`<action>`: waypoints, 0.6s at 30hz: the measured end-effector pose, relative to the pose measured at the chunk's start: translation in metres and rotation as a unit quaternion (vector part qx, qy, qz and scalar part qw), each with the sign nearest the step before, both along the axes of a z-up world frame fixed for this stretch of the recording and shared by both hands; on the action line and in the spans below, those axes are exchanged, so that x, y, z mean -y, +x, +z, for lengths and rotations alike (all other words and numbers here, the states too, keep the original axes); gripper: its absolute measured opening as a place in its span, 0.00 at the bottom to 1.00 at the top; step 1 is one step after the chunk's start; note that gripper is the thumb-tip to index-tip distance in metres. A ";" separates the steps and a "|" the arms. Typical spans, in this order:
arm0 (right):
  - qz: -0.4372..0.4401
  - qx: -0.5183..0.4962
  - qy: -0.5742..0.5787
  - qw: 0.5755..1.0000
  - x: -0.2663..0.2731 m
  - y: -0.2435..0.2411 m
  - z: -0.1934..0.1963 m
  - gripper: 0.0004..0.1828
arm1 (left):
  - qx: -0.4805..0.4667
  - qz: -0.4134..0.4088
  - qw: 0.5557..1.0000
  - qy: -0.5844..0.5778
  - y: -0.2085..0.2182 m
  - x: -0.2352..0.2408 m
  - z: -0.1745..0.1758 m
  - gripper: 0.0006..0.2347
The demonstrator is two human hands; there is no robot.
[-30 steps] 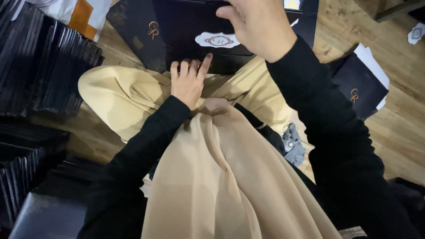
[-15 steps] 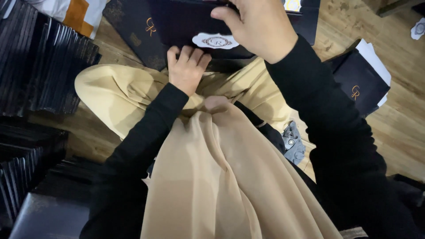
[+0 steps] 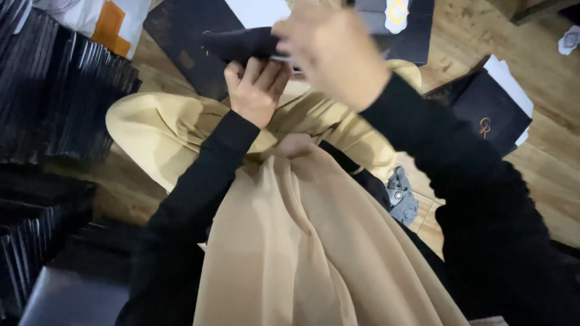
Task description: The person sits on the floor and assembles black envelopes by inserting white paper inserts into them. They repeatedly pick up an envelope, slide the insert inside, and place the finished envelope into a growing stack.
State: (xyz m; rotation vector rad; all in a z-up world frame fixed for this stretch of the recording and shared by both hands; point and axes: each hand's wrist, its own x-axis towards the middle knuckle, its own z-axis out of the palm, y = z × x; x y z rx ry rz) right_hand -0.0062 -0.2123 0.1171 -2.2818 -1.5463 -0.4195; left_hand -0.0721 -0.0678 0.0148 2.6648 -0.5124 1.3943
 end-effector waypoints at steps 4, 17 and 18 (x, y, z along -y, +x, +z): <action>-0.014 -0.031 0.006 0.999 0.000 0.001 -0.013 0.04 | 0.037 0.015 0.999 0.004 -0.004 0.009 0.007 0.08; -0.140 0.175 -0.078 0.971 -0.009 -0.011 -0.066 0.07 | -0.176 0.050 0.983 0.031 -0.003 0.001 -0.041 0.08; -0.146 0.181 -0.071 0.970 -0.009 -0.011 -0.060 0.08 | -0.116 0.055 0.992 0.017 -0.002 0.000 -0.030 0.10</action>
